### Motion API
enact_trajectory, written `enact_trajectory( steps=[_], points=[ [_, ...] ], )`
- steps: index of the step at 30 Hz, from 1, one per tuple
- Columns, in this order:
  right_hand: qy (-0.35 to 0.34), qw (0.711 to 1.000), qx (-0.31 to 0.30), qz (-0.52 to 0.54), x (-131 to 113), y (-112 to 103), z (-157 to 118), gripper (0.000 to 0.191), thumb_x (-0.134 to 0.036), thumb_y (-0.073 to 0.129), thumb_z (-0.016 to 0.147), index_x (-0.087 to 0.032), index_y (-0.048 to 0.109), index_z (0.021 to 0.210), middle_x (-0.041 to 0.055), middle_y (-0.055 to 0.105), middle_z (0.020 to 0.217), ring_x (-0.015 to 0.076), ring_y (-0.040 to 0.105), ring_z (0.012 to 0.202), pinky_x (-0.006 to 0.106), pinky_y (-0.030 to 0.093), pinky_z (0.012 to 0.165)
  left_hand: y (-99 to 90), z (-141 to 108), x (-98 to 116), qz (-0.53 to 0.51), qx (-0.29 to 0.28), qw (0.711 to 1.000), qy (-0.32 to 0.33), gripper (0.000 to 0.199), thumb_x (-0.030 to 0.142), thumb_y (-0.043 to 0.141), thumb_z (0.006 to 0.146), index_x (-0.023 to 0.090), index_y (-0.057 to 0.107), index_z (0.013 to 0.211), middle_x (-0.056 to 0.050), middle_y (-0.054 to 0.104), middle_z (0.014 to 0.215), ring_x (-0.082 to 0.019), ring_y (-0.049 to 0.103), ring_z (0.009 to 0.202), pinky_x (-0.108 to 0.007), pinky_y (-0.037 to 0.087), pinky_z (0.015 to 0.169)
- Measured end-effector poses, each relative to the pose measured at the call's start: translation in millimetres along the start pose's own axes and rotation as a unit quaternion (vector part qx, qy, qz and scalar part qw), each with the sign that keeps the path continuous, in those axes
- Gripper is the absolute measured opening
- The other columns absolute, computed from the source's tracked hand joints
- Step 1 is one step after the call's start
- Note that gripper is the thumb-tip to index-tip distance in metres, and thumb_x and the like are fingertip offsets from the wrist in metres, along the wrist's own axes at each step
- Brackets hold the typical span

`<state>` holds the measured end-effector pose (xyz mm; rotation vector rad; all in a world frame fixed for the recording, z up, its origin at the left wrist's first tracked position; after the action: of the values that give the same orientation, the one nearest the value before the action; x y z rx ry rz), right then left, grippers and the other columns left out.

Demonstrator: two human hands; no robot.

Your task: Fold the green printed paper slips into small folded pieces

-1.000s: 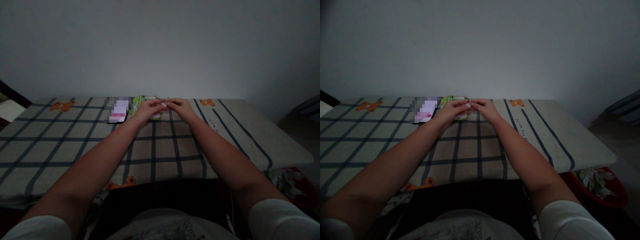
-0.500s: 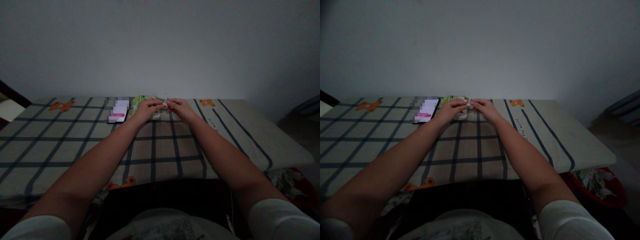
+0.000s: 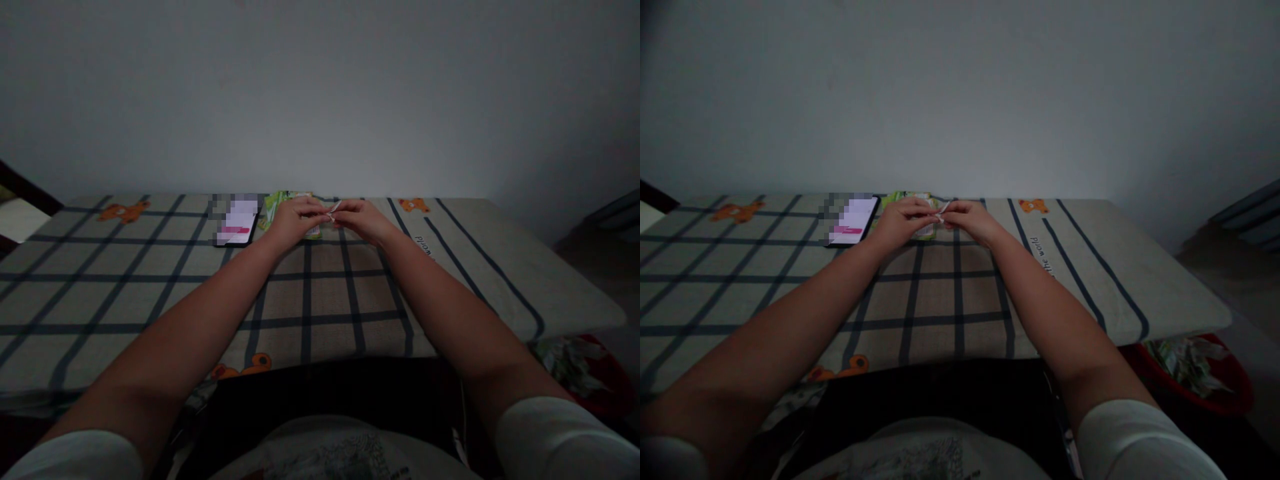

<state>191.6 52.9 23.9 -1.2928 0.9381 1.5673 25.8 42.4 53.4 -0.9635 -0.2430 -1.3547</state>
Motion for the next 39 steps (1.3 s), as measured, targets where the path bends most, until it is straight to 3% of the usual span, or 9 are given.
enact_trajectory(
  steps=[12,18,26,30,34,39],
  points=[
    [-0.125,0.97,0.034,-0.208,-18,-1,-6,0.035,-0.052,0.073,0.076,-0.019,0.063,0.072,-0.0011,0.058,0.067,0.0132,0.051,0.067,0.03,0.041,0.067,2.2,-1,-5,0.025,0.013,0.999,-0.032,0.018,0.037,0.075,0.079,0.021,0.079,0.086,-0.004,0.076,0.083,-0.018,0.067,0.079,-0.03,0.049,0.073],
    [-0.129,0.974,0.045,-0.18,-17,2,-6,0.035,-0.052,0.071,0.078,-0.019,0.06,0.077,-0.0009,0.057,0.072,0.0131,0.052,0.069,0.03,0.043,0.069,3.6,0,-10,0.0,0.012,0.998,-0.064,0.027,0.044,0.071,0.08,0.02,0.078,0.092,-0.004,0.076,0.089,-0.018,0.067,0.082,-0.03,0.049,0.077],
    [-0.136,0.981,0.048,-0.128,-22,2,-11,0.029,-0.051,0.073,0.078,-0.023,0.065,0.077,0.0001,0.06,0.081,0.0141,0.053,0.074,0.032,0.046,0.074,0.9,1,-1,-0.009,0.026,0.998,-0.057,0.02,0.039,0.071,0.08,0.021,0.076,0.086,-0.005,0.072,0.091,-0.018,0.063,0.086,-0.031,0.047,0.078],
    [-0.127,0.987,0.036,-0.094,-19,0,-9,0.029,-0.051,0.075,0.075,-0.024,0.072,0.087,0.0017,0.068,0.093,0.016,0.058,0.086,0.033,0.048,0.08,0.8,1,-9,-0.073,0.038,0.993,-0.089,0.022,0.041,0.072,0.079,0.02,0.075,0.087,-0.005,0.073,0.094,-0.02,0.064,0.093,-0.033,0.047,0.086],
    [-0.126,0.985,0.048,-0.103,-20,-2,-9,0.025,-0.046,0.078,0.074,-0.024,0.074,0.085,0.0014,0.07,0.09,0.0157,0.06,0.086,0.034,0.047,0.087,5.8,-1,-19,-0.155,0.037,0.978,-0.135,0.028,0.043,0.075,0.075,0.02,0.074,0.089,-0.005,0.073,0.097,-0.02,0.064,0.094,-0.035,0.048,0.09],
    [-0.139,0.985,0.031,-0.097,-23,1,-10,0.026,-0.045,0.079,0.073,-0.023,0.074,0.086,0.0011,0.07,0.09,0.0162,0.061,0.088,0.034,0.047,0.089,11.8,-2,-20,-0.233,0.028,0.961,-0.148,0.028,0.043,0.078,0.073,0.02,0.074,0.089,-0.004,0.072,0.096,-0.018,0.064,0.093,-0.034,0.048,0.091]
  ],
)
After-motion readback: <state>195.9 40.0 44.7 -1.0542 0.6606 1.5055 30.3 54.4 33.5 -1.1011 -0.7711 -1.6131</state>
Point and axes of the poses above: each hand's wrist, its own z-axis towards the middle knuckle, its own y-axis out of the palm, x = y × z, the point moved 5 cm from there along z, towards the middle knuckle
